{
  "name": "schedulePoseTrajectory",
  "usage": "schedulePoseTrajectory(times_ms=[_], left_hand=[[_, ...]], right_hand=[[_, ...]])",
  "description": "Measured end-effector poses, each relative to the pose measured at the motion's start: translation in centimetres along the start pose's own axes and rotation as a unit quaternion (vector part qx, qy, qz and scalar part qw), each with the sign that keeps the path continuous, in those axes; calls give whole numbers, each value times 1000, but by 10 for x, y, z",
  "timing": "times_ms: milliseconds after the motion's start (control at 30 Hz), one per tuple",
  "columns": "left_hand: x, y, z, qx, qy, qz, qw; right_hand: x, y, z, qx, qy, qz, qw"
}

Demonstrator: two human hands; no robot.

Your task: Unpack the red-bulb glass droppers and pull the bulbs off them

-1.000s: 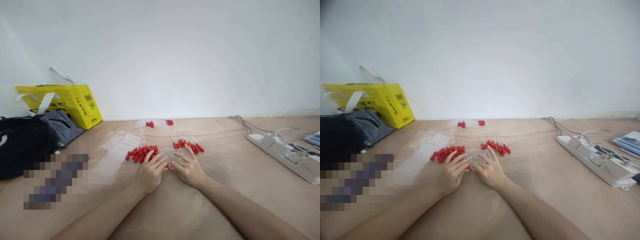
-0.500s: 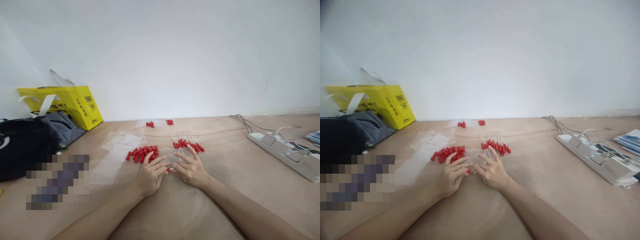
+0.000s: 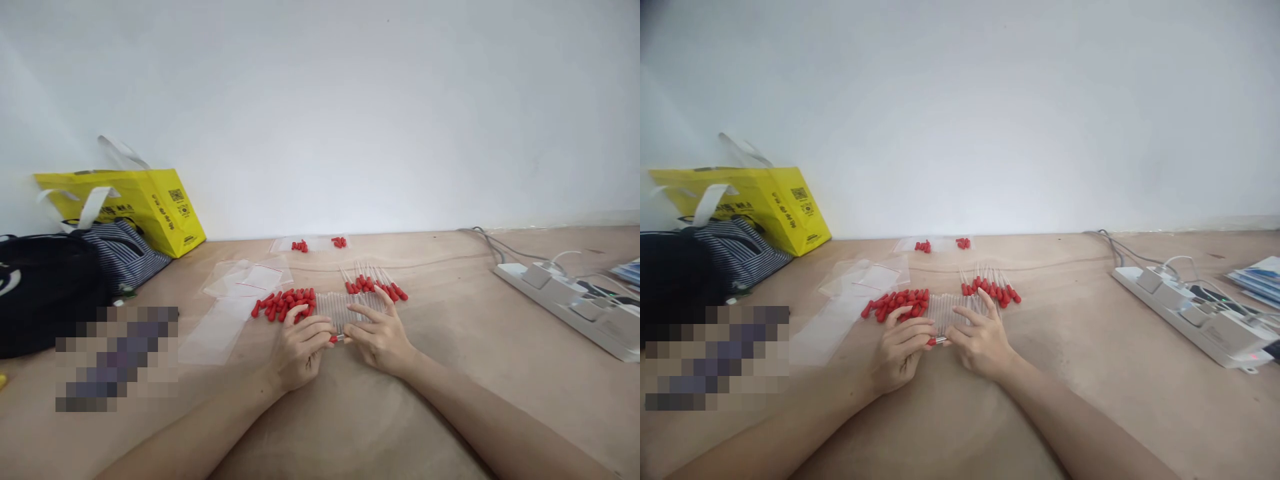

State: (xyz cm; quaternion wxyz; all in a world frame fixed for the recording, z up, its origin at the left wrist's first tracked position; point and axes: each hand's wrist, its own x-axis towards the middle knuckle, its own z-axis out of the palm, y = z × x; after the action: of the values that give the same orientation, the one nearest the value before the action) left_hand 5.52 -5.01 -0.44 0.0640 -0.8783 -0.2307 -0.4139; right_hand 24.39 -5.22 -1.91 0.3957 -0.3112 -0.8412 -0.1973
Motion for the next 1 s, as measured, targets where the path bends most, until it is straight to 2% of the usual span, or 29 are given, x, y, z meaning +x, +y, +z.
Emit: schedulePoseTrajectory(times_ms=[267, 467, 600, 667, 767, 867, 1000], left_hand=[[3, 5, -5, -1, 41, -49, 998], [4, 3, -2, 26, 16, -25, 999], [2, -6, -6, 57, 5, -3, 998], [-1, -15, -12, 82, 10, -24, 996], [-5, -30, -19, 122, 9, -60, 991], [-7, -40, -20, 135, 15, -93, 986], [-11, -54, -23, 148, 45, -168, 973]], right_hand=[[5, -9, -1, 30, 14, 45, 998], [2, -4, 1, -27, 21, -3, 999], [-5, 9, -5, -59, 10, -15, 998], [-10, 22, -11, -70, 22, 25, 997], [-16, 39, -16, -94, 30, 138, 986], [-20, 47, -9, -120, -13, 203, 972], [-23, 45, 7, -175, -73, 241, 952]])
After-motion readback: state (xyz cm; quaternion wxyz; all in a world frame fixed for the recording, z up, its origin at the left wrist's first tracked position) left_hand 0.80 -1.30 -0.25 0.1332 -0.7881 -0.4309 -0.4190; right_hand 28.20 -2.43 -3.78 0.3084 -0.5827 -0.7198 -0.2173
